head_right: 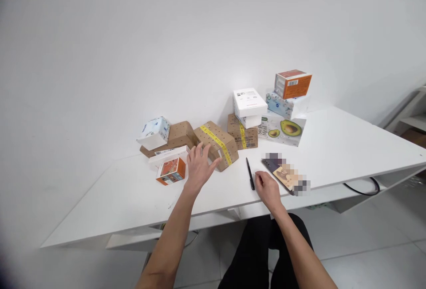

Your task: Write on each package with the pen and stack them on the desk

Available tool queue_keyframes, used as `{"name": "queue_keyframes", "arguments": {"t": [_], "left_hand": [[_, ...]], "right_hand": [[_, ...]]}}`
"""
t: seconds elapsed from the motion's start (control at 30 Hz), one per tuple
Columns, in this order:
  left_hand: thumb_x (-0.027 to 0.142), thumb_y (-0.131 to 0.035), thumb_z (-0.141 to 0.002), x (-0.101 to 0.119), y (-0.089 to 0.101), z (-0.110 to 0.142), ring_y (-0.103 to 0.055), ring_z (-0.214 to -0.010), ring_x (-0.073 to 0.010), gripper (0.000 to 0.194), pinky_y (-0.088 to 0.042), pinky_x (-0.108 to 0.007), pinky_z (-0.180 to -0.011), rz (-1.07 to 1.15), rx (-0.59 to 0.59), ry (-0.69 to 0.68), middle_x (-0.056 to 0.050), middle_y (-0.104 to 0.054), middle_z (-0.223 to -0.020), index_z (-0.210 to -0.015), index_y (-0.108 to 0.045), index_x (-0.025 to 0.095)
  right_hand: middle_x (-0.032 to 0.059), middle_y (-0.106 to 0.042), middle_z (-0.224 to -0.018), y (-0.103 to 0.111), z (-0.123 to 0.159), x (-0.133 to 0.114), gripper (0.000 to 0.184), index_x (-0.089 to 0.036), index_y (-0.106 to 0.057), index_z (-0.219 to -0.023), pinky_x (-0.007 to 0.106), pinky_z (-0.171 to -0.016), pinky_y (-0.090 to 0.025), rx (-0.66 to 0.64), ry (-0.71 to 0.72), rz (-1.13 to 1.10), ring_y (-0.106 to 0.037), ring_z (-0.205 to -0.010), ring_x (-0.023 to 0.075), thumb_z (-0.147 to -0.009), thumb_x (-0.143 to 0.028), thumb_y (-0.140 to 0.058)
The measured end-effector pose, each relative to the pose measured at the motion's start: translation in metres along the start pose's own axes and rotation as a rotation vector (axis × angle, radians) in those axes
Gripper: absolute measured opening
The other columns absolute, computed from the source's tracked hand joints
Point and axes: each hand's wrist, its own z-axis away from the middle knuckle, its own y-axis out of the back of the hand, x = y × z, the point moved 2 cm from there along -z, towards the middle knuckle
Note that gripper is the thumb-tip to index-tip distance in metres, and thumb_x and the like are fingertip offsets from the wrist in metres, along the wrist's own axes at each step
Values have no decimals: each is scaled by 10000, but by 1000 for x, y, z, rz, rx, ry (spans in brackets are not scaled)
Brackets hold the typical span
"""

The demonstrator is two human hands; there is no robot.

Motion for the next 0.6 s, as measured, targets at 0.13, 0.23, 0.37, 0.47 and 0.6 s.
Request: {"name": "queue_keyframes", "arguments": {"t": [0.13,0.23,0.37,0.47,0.6], "left_hand": [[415,-475,-865,4,-5,-19,-330,-1306,-309,501,-210,-526,-1099,58,-8,-151,-76,-462,-1390,-1340,-445,260],[276,-424,-873,-5,-8,-30,-346,-1302,-273,460,-185,-480,-1119,97,-45,-158,-68,-466,-1387,-1332,-454,261],[147,-401,-827,-29,-10,-39,-382,-1275,-264,527,-232,-440,-1100,71,-77,-74,-87,-476,-1365,-1343,-447,244],[82,-389,-790,-38,-7,-40,-380,-1269,-293,567,-249,-467,-1081,28,-52,-46,-115,-498,-1322,-1334,-465,224],[152,-406,-835,-20,4,-41,-344,-1295,-310,491,-252,-478,-1079,141,32,-76,-135,-447,-1354,-1317,-484,208]], "right_hand": [[87,-702,-853,0,-1,-1,258,-174,-651,-911,294,-678,-474,-5,5,-13,-656,-739,203,-866,-290,-426],[85,-703,-851,0,-1,-2,253,-183,-648,-916,296,-669,-476,-8,-3,-8,-655,-728,204,-871,-294,-426],[85,-701,-871,0,-1,-3,249,-192,-642,-913,301,-687,-479,-3,0,-17,-655,-758,209,-880,-299,-419],[78,-696,-858,0,-1,-4,242,-194,-638,-913,296,-680,-478,-11,7,-15,-651,-749,204,-881,-289,-417],[74,-692,-845,0,-2,-5,228,-192,-634,-911,291,-662,-474,-12,5,-19,-648,-722,198,-877,-268,-422]]}}
